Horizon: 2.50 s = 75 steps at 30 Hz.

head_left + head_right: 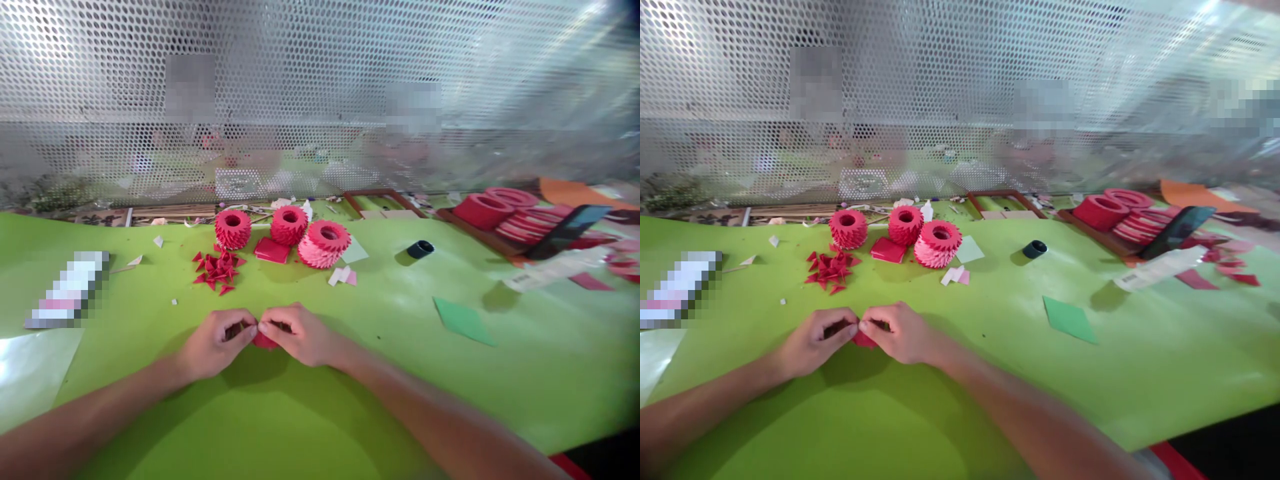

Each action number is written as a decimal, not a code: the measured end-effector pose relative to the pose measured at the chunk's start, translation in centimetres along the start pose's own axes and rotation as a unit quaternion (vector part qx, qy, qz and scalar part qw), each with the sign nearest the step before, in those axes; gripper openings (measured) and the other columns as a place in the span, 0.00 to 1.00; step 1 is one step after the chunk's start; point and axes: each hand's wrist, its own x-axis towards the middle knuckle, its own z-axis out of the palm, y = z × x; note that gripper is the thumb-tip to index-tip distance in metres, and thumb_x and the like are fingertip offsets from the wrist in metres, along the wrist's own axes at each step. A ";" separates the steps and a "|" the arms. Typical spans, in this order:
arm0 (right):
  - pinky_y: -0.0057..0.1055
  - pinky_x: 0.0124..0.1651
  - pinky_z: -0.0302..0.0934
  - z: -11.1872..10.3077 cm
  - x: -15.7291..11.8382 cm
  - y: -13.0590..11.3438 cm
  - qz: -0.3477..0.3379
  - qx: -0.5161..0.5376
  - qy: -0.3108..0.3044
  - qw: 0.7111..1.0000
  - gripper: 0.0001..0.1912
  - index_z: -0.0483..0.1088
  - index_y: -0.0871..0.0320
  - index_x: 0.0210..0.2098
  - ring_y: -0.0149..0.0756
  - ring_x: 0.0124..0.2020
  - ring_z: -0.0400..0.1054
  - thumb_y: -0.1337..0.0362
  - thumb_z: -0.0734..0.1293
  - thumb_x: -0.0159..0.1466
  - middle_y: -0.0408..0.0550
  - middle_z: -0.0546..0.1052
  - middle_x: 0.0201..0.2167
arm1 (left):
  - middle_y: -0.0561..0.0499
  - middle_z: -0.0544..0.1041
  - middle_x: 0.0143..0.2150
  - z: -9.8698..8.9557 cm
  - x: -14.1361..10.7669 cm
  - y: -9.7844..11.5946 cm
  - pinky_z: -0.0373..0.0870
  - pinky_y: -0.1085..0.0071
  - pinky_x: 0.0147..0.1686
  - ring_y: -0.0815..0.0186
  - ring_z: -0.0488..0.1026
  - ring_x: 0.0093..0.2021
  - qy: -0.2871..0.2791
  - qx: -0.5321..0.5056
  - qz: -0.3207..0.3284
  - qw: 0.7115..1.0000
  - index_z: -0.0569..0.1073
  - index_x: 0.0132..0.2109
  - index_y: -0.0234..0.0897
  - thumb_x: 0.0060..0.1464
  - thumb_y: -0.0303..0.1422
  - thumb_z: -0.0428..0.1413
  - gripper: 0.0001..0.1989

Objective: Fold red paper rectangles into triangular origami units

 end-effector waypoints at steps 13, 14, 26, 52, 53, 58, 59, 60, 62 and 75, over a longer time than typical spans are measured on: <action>0.26 0.30 0.60 -1.7 -0.1 0.7 0.062 0.210 0.065 0.974 0.19 0.68 0.60 0.28 0.29 0.24 0.68 0.52 0.62 0.67 0.42 0.72 0.22 | 0.52 0.74 0.29 0.0 -0.3 -0.6 0.59 0.76 0.18 0.71 0.63 0.21 0.036 -0.012 0.019 0.999 0.73 0.41 0.34 0.62 0.40 0.53 0.13; 0.26 0.31 0.60 -1.4 0.0 0.7 0.076 0.221 0.038 0.971 0.19 0.69 0.60 0.30 0.29 0.24 0.69 0.51 0.63 0.67 0.42 0.73 0.22 | 0.50 0.75 0.33 0.0 -0.3 -0.8 0.61 0.76 0.19 0.71 0.65 0.22 0.050 -0.015 0.026 0.998 0.72 0.47 0.34 0.60 0.39 0.55 0.13; 0.26 0.30 0.60 -0.2 0.2 0.9 0.111 0.232 -0.032 0.966 0.21 0.71 0.61 0.32 0.30 0.26 0.69 0.48 0.63 0.67 0.45 0.76 0.25 | 0.50 0.75 0.31 0.1 -0.5 -1.1 0.65 0.76 0.22 0.71 0.68 0.24 0.126 0.017 0.120 0.985 0.75 0.36 0.34 0.61 0.34 0.57 0.08; 0.26 0.29 0.59 0.0 0.2 0.9 0.007 0.326 -0.013 0.945 0.21 0.70 0.61 0.31 0.29 0.24 0.67 0.53 0.57 0.71 0.44 0.74 0.23 | 0.52 0.72 0.26 0.3 -0.3 -0.7 0.59 0.75 0.21 0.70 0.65 0.22 0.105 0.105 0.084 0.985 0.74 0.38 0.33 0.69 0.38 0.44 0.19; 0.26 0.29 0.59 0.0 0.2 0.8 0.013 0.336 -0.006 0.942 0.21 0.70 0.61 0.32 0.29 0.23 0.67 0.53 0.57 0.71 0.44 0.74 0.23 | 0.52 0.72 0.26 0.2 -0.3 -0.6 0.59 0.75 0.21 0.70 0.65 0.22 0.111 0.107 0.083 0.985 0.74 0.38 0.34 0.69 0.38 0.44 0.18; 0.26 0.29 0.60 0.1 0.2 0.4 0.039 0.341 0.001 0.939 0.21 0.68 0.60 0.30 0.28 0.23 0.66 0.51 0.58 0.71 0.44 0.75 0.23 | 0.51 0.73 0.27 0.3 -0.4 -0.5 0.59 0.75 0.19 0.69 0.65 0.21 0.113 0.108 0.078 0.985 0.75 0.38 0.34 0.68 0.38 0.44 0.18; 0.26 0.29 0.60 0.2 0.2 0.4 0.042 0.343 0.000 0.938 0.21 0.68 0.59 0.30 0.29 0.23 0.66 0.50 0.58 0.71 0.44 0.75 0.23 | 0.50 0.73 0.27 0.3 -0.4 -0.5 0.58 0.75 0.19 0.69 0.65 0.21 0.113 0.109 0.079 0.985 0.75 0.38 0.33 0.68 0.38 0.44 0.19; 0.26 0.29 0.60 0.2 0.2 0.4 0.044 0.346 -0.002 0.937 0.21 0.68 0.59 0.31 0.29 0.23 0.66 0.50 0.58 0.71 0.44 0.75 0.23 | 0.50 0.73 0.27 0.3 -0.4 -0.5 0.58 0.75 0.19 0.69 0.65 0.21 0.114 0.111 0.081 0.984 0.75 0.38 0.33 0.68 0.38 0.44 0.19; 0.27 0.30 0.60 0.3 0.2 0.5 0.046 0.348 -0.005 0.936 0.21 0.68 0.59 0.31 0.29 0.23 0.66 0.49 0.59 0.70 0.44 0.75 0.23 | 0.51 0.72 0.27 0.4 -0.4 -0.5 0.59 0.75 0.20 0.69 0.65 0.21 0.117 0.120 0.090 0.982 0.76 0.38 0.33 0.68 0.37 0.45 0.18; 0.25 0.26 0.56 0.5 0.0 0.9 0.060 0.178 0.033 0.982 0.21 0.69 0.60 0.31 0.28 0.22 0.64 0.49 0.60 0.70 0.43 0.74 0.23 | 0.50 0.72 0.29 0.7 -0.5 -1.0 0.60 0.75 0.23 0.70 0.66 0.24 0.094 0.150 0.101 0.979 0.74 0.38 0.34 0.69 0.36 0.43 0.18</action>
